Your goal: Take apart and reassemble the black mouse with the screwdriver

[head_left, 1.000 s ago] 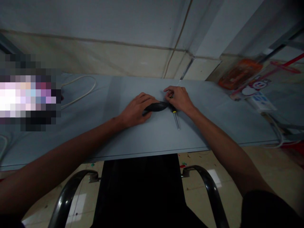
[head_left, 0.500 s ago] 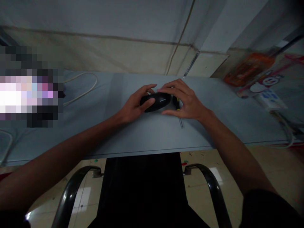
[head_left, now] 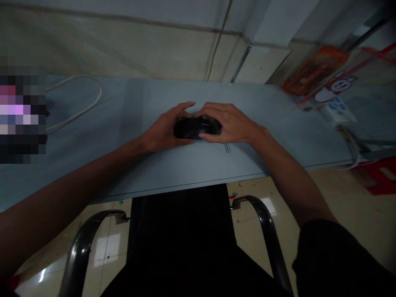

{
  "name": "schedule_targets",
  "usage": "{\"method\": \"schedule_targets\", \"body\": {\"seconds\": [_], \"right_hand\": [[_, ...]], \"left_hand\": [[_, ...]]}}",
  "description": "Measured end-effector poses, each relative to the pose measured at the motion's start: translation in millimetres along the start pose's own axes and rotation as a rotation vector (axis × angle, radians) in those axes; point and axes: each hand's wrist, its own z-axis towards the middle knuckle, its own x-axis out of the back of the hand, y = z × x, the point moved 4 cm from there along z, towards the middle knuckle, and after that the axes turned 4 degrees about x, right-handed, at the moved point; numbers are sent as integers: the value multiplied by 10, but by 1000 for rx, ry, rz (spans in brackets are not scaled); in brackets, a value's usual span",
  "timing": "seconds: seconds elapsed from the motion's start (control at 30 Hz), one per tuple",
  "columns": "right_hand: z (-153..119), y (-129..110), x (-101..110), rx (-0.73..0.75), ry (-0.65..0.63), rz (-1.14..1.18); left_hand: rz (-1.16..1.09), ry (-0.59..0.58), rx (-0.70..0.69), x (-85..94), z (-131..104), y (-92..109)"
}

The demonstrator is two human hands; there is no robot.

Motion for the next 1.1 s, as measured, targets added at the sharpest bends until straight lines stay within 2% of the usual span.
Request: {"method": "schedule_targets", "body": {"seconds": [0.17, 0.37, 0.53, 0.73, 0.9, 1.1], "right_hand": [[8, 19, -48, 5, -37, -25], [-15, 80, -4, 12, -43, -11], [-38, 91, 59, 53, 1, -11], [-44, 95, 137, 47, 82, -24], [-36, 129, 174, 25, 170, -52], [-62, 217, 313, -84, 310, -50]], "left_hand": [[-13, -1, 8, -8, 5, 0], [-26, -9, -61, -34, 5, -22], [2, 21, -117, -49, 7, -58], [58, 16, -139, -46, 10, -8], [128, 132, -121, 24, 60, 10], [216, 262, -93, 130, 136, -184]]}}
